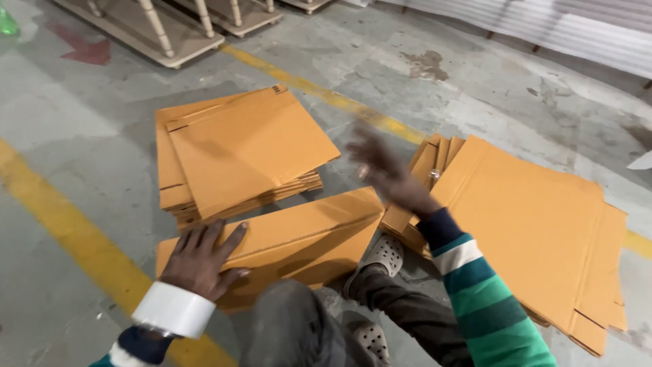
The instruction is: The person is folding and taping flat cardboard sheets to assemble boxes in a warehouse environment.
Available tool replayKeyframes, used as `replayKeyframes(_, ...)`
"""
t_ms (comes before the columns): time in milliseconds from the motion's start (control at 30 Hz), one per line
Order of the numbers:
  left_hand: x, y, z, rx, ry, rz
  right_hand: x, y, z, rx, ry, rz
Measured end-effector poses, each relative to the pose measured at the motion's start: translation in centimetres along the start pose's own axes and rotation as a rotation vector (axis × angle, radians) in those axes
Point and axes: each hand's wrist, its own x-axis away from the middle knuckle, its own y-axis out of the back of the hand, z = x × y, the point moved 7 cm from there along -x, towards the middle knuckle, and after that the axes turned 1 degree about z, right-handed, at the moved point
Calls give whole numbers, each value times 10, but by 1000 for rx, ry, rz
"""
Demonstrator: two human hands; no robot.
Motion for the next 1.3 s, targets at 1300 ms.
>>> replayKeyframes(1300, -126, 3, -165, 259, -139, 159, 30, 10, -148, -232, 82, -838)
